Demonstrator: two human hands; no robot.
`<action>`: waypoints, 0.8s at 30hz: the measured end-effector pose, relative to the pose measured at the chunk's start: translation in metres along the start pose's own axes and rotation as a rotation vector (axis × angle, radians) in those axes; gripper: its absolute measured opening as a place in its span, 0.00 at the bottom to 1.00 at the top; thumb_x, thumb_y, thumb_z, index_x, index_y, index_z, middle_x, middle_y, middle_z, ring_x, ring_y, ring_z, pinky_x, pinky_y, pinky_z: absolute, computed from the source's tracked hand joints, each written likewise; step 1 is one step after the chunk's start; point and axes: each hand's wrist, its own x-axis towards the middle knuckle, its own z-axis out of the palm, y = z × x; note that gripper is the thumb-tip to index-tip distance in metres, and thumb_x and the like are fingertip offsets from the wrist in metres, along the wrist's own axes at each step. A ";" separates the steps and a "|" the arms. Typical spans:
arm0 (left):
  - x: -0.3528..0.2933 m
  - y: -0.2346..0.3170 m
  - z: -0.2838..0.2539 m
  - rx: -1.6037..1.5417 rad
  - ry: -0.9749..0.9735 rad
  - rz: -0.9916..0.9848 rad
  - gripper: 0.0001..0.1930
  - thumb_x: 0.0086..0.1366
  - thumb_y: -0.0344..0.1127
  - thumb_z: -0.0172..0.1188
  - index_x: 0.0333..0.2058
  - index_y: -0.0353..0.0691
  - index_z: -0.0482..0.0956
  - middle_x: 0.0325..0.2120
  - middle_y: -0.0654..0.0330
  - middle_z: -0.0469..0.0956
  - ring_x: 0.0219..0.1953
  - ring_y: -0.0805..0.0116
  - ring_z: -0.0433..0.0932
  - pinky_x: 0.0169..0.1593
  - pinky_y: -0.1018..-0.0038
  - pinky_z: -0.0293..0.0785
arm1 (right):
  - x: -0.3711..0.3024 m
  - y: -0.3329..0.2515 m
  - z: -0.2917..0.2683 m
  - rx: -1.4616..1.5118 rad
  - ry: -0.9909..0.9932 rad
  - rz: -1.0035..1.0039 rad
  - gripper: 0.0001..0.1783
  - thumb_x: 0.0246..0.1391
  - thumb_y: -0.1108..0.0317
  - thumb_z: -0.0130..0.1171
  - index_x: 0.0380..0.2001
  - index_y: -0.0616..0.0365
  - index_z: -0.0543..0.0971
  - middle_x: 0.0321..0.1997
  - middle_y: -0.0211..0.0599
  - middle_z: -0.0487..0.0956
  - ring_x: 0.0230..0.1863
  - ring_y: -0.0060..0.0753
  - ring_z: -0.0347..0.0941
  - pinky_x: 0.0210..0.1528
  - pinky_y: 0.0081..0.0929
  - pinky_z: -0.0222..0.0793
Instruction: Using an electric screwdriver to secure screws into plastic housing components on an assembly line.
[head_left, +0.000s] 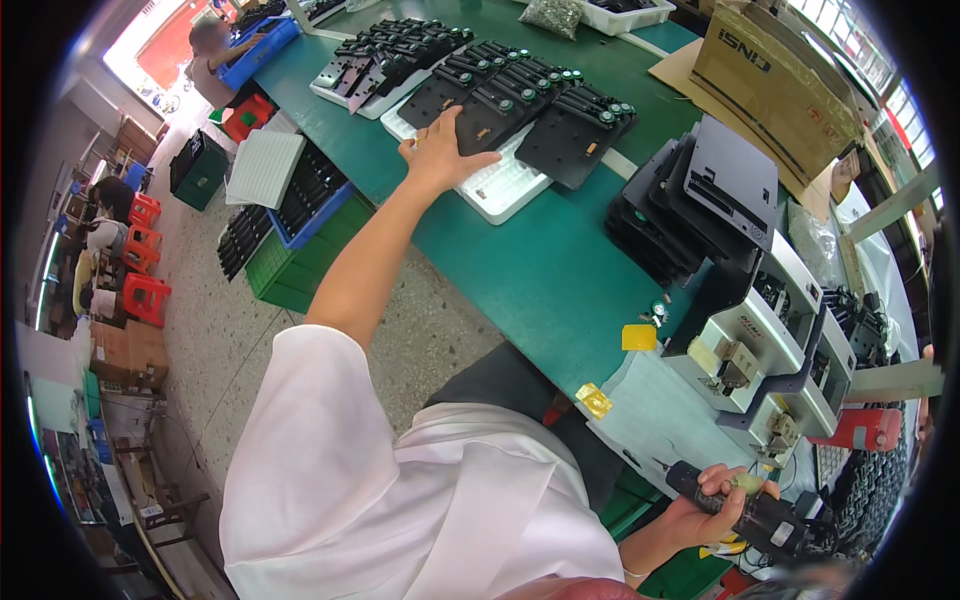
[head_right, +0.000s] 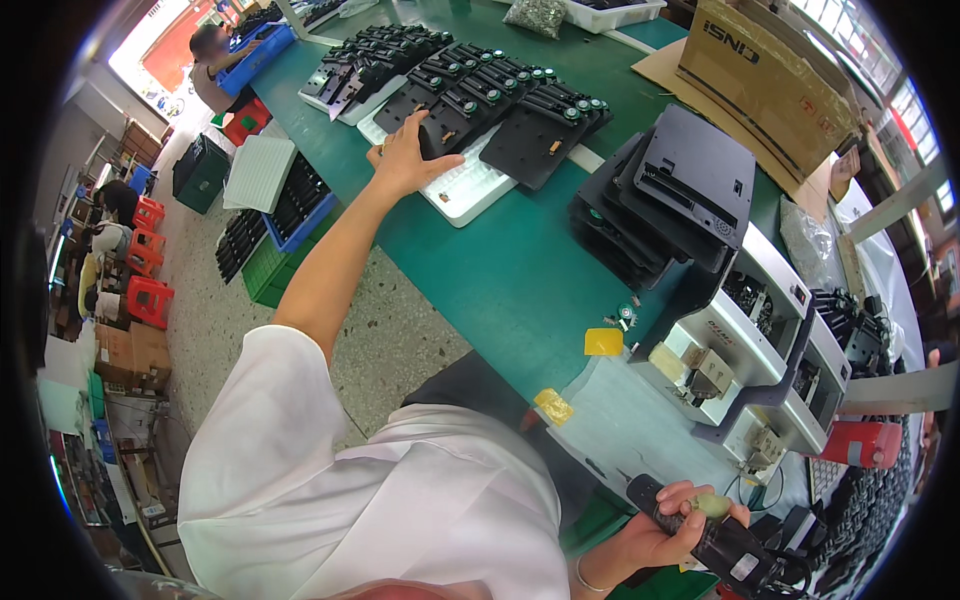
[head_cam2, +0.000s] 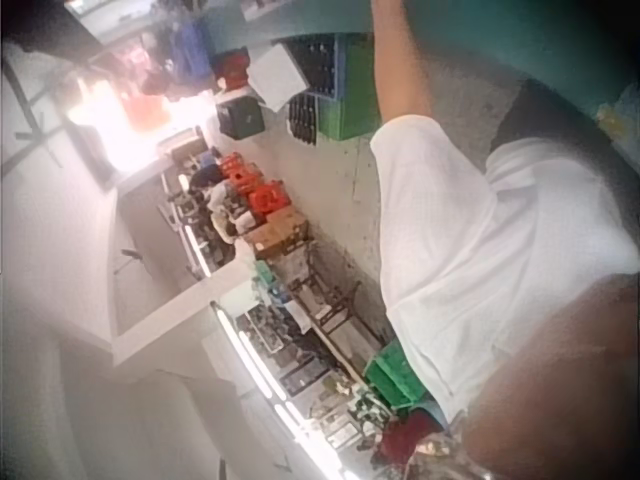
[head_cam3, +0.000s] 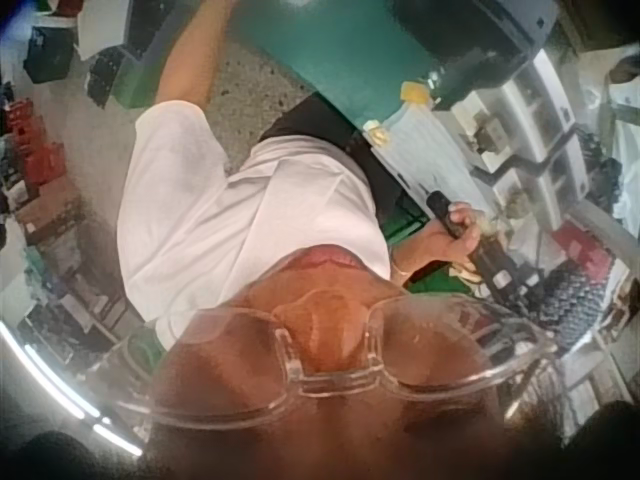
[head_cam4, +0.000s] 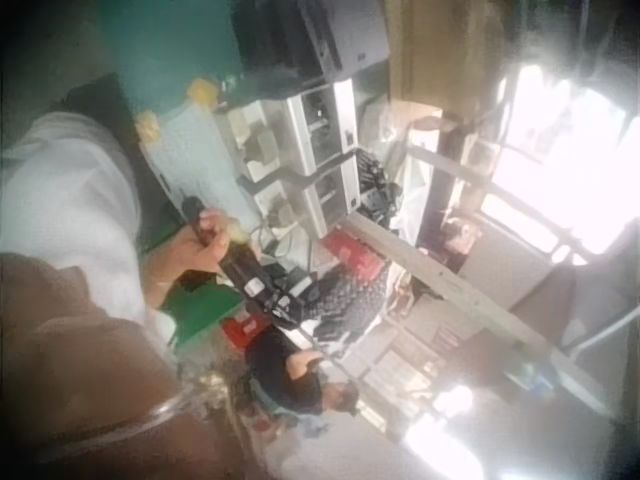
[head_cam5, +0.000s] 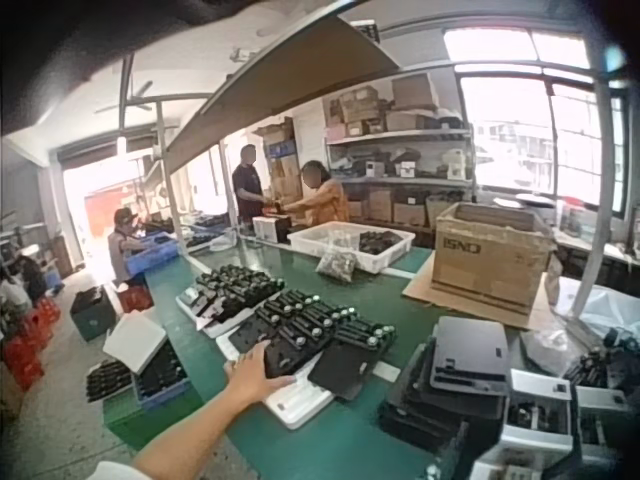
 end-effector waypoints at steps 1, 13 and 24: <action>0.000 0.003 -0.004 -0.022 -0.043 -0.029 0.57 0.43 0.71 0.66 0.66 0.47 0.54 0.61 0.50 0.64 0.64 0.49 0.60 0.63 0.48 0.41 | 0.000 0.000 0.000 -0.003 0.000 0.001 0.24 0.52 0.72 0.56 0.51 0.61 0.60 0.18 0.31 0.65 0.20 0.24 0.63 0.24 0.24 0.62; 0.044 0.041 -0.009 -0.003 -0.027 -0.005 0.60 0.39 0.71 0.68 0.67 0.47 0.53 0.62 0.51 0.64 0.63 0.48 0.59 0.62 0.54 0.44 | 0.000 0.004 -0.011 0.046 -0.073 0.015 0.24 0.53 0.73 0.53 0.54 0.52 0.62 0.24 0.27 0.70 0.22 0.22 0.65 0.29 0.24 0.61; 0.053 0.039 0.012 -0.009 0.131 0.118 0.61 0.34 0.66 0.74 0.64 0.47 0.54 0.56 0.46 0.70 0.61 0.42 0.61 0.61 0.45 0.51 | -0.004 -0.005 -0.011 0.001 0.015 -0.006 0.28 0.51 0.71 0.55 0.55 0.57 0.60 0.20 0.31 0.66 0.19 0.25 0.63 0.24 0.26 0.63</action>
